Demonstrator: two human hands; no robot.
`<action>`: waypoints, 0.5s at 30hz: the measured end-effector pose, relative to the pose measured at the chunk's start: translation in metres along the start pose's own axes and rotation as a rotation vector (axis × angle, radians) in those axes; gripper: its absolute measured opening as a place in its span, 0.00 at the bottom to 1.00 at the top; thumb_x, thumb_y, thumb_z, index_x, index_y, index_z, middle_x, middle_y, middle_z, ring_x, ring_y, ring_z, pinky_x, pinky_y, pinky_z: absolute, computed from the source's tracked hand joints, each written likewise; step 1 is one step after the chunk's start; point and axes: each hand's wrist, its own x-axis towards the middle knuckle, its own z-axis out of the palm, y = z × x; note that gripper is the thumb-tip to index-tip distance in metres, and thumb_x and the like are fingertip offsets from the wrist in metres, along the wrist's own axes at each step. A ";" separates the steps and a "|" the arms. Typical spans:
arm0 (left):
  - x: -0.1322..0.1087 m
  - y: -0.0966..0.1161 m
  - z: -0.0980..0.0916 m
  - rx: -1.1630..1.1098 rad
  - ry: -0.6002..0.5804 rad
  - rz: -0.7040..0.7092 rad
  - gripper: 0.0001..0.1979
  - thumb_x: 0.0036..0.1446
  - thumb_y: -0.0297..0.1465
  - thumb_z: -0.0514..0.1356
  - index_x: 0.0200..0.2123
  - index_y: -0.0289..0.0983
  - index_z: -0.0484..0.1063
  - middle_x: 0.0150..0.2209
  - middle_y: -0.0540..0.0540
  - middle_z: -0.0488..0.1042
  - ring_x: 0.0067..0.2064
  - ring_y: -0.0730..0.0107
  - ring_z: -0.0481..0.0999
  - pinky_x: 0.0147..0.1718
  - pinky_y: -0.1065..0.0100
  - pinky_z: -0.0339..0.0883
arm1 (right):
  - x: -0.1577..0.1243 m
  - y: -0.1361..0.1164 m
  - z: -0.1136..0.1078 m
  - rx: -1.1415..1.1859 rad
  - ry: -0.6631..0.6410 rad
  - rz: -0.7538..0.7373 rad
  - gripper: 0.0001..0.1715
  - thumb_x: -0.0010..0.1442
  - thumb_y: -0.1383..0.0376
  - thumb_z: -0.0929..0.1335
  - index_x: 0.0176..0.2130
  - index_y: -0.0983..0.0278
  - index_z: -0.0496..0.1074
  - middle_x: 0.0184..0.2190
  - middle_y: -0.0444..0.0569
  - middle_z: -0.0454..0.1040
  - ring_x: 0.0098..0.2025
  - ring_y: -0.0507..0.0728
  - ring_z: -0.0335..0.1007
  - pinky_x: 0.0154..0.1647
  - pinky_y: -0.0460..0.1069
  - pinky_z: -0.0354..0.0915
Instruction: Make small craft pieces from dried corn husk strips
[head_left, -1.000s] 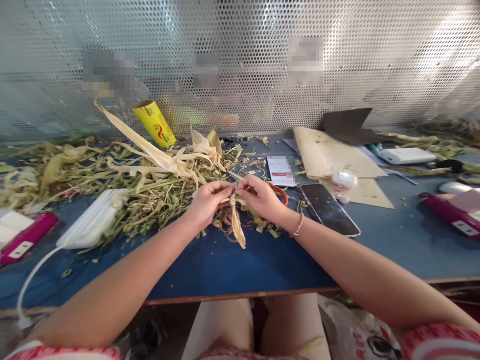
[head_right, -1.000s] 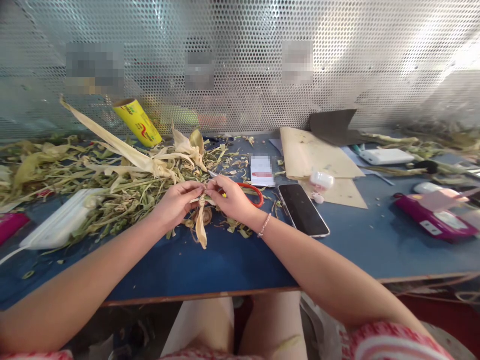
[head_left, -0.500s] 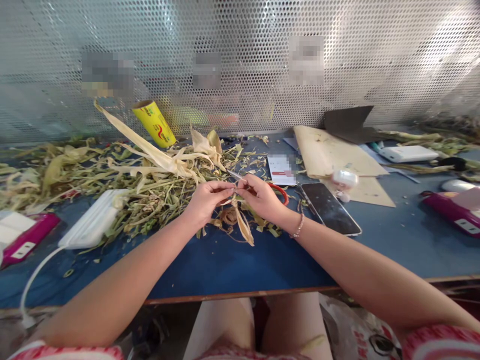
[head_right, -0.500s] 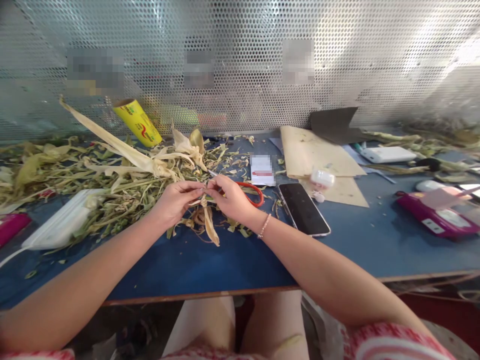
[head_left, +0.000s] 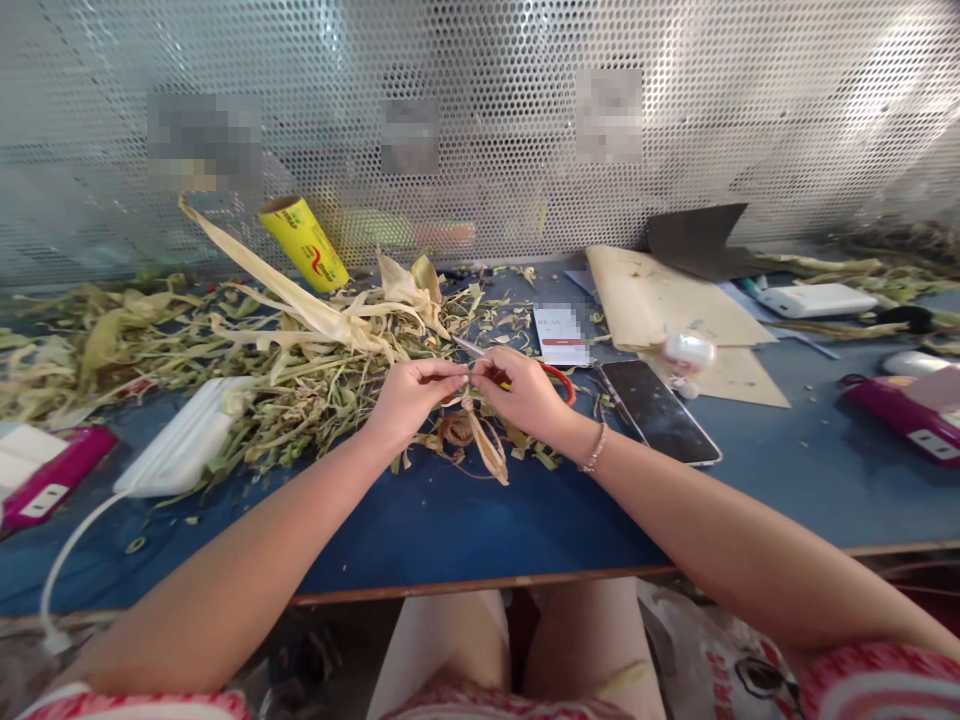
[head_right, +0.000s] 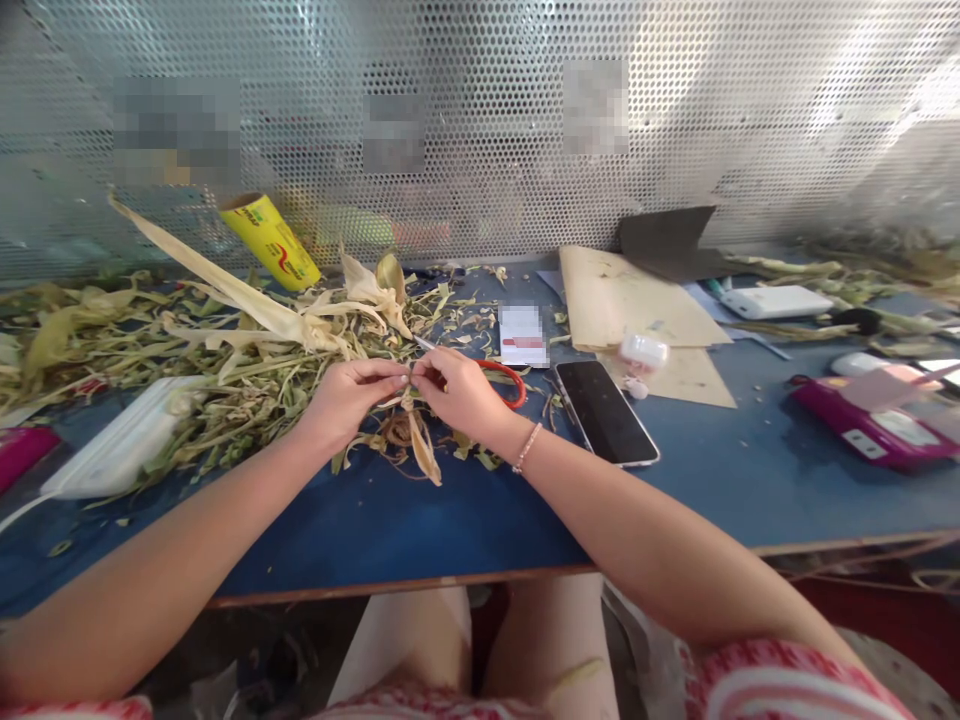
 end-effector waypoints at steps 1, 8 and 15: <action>0.000 0.000 -0.001 0.032 -0.007 0.012 0.14 0.37 0.36 0.65 0.29 0.33 0.76 0.27 0.45 0.75 0.30 0.70 0.71 0.33 0.68 0.65 | 0.000 0.000 0.000 0.001 0.001 0.005 0.05 0.51 0.69 0.63 0.25 0.63 0.61 0.23 0.43 0.62 0.26 0.50 0.58 0.28 0.46 0.56; -0.001 0.000 -0.003 0.128 -0.036 0.066 0.13 0.41 0.37 0.63 0.30 0.34 0.76 0.31 0.44 0.76 0.33 0.69 0.72 0.35 0.68 0.64 | 0.002 -0.001 -0.001 0.134 -0.028 0.087 0.06 0.51 0.68 0.62 0.24 0.64 0.60 0.21 0.40 0.59 0.23 0.47 0.52 0.25 0.45 0.53; -0.001 -0.001 0.000 0.006 -0.055 0.014 0.12 0.40 0.36 0.63 0.28 0.33 0.74 0.27 0.48 0.73 0.29 0.74 0.68 0.32 0.71 0.62 | 0.005 0.000 -0.001 0.248 -0.108 0.130 0.08 0.53 0.66 0.62 0.24 0.64 0.58 0.20 0.39 0.55 0.22 0.46 0.49 0.24 0.44 0.50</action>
